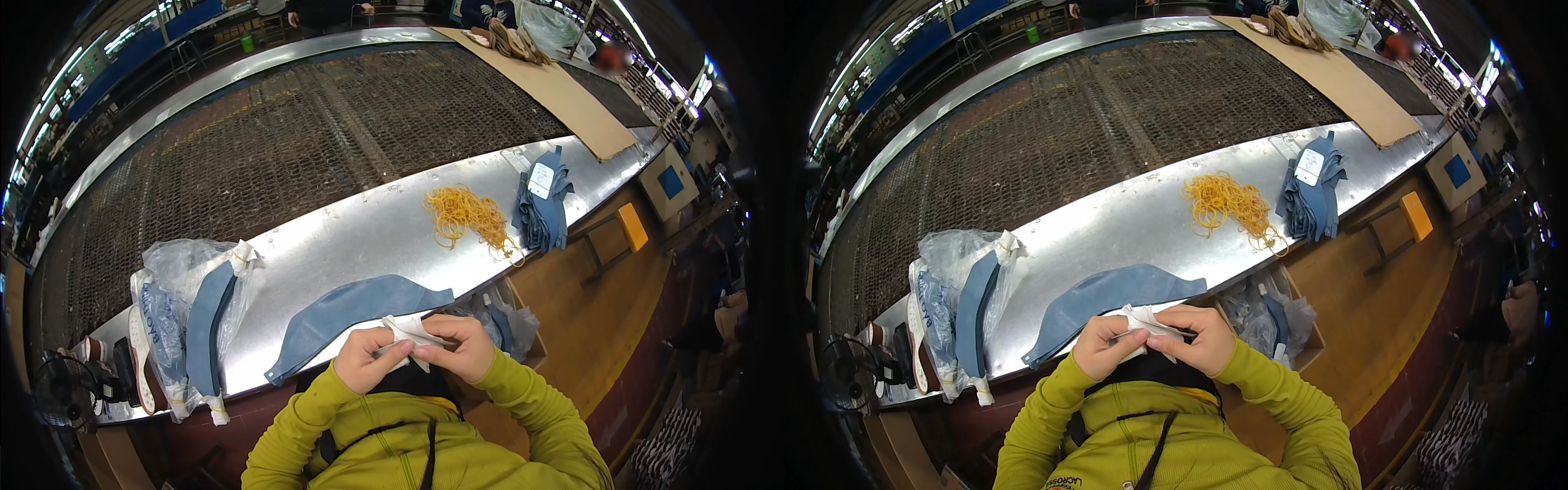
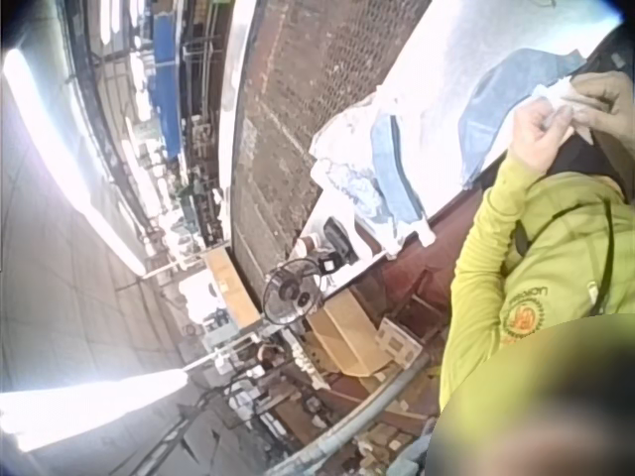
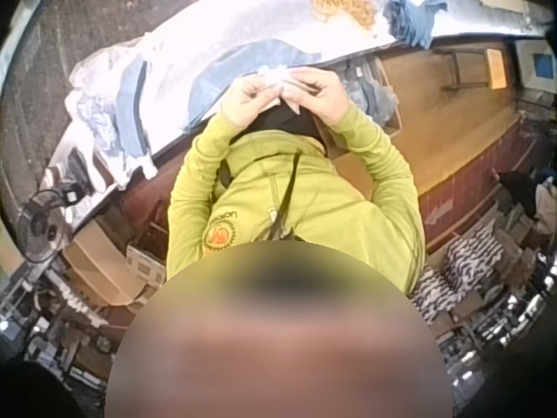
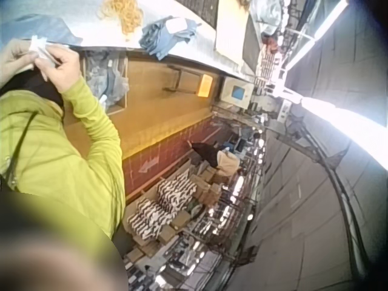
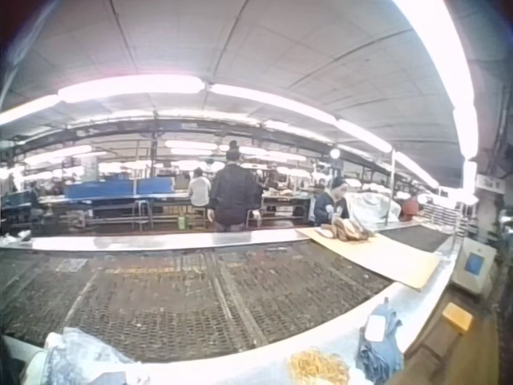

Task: The person aligns and stacks several blue fabric pieces on a metal workbench, then folds a white paper label and places it on the stack. The person then picks up a plastic bag and places the fabric pieces inside, followed by more fabric pieces from the table.

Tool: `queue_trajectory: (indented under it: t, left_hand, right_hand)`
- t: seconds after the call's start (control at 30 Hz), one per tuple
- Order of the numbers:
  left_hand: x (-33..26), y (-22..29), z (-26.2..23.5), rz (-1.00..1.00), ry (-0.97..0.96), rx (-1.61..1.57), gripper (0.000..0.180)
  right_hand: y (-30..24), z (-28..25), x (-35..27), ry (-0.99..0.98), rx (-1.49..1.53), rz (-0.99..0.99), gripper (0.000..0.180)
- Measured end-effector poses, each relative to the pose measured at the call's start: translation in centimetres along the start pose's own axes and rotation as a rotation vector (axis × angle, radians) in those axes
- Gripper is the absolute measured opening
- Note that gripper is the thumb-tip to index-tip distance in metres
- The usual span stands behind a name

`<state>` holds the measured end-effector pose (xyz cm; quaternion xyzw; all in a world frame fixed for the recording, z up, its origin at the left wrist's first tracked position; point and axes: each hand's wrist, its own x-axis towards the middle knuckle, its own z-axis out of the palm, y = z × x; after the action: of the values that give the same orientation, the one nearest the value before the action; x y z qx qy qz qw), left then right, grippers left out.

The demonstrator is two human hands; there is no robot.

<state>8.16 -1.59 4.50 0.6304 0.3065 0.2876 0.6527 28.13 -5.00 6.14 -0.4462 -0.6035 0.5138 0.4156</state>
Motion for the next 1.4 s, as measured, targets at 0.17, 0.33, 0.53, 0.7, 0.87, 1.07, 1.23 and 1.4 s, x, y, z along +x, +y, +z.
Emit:
queue_trajectory:
  t: [0.17,0.33,0.53,0.7,0.87,1.07,1.23,1.4]
  left_hand:
    - [-0.4,-1.3,0.3,0.072,-0.131,0.131,0.021]
    - [-0.9,-3.1,1.4,-0.170,-0.427,0.423,0.027]
    - [0.3,-1.8,0.7,-0.130,-0.237,0.728,0.036]
    - [4.7,-2.2,-0.4,0.226,0.265,1.127,0.041]
    - [5.6,-3.6,-1.2,0.188,0.223,1.084,0.045]
    - [5.9,-3.8,-0.7,0.265,0.257,0.858,0.034]
    - [7.4,-4.1,0.0,0.391,0.054,0.615,0.027]
    - [6.0,-4.2,1.3,0.464,-0.305,0.862,0.036]
  right_hand:
    - [1.2,-1.8,-0.5,0.060,0.123,0.215,0.021]
    - [2.1,-7.0,0.4,-0.098,-0.307,0.314,0.016]
    - [4.2,-8.2,3.2,-0.247,-0.375,0.114,0.017]
    - [5.4,-7.9,5.9,-0.214,-0.503,0.036,0.020]
    - [6.1,-7.8,6.5,-0.103,-0.468,0.029,0.024]
    - [7.2,-8.0,6.6,-0.107,-0.843,-0.289,0.020]
    - [8.9,-7.7,6.8,-0.089,-0.752,-0.402,0.009]
    - [10.0,-7.4,6.8,-0.050,-0.649,-0.323,0.007]
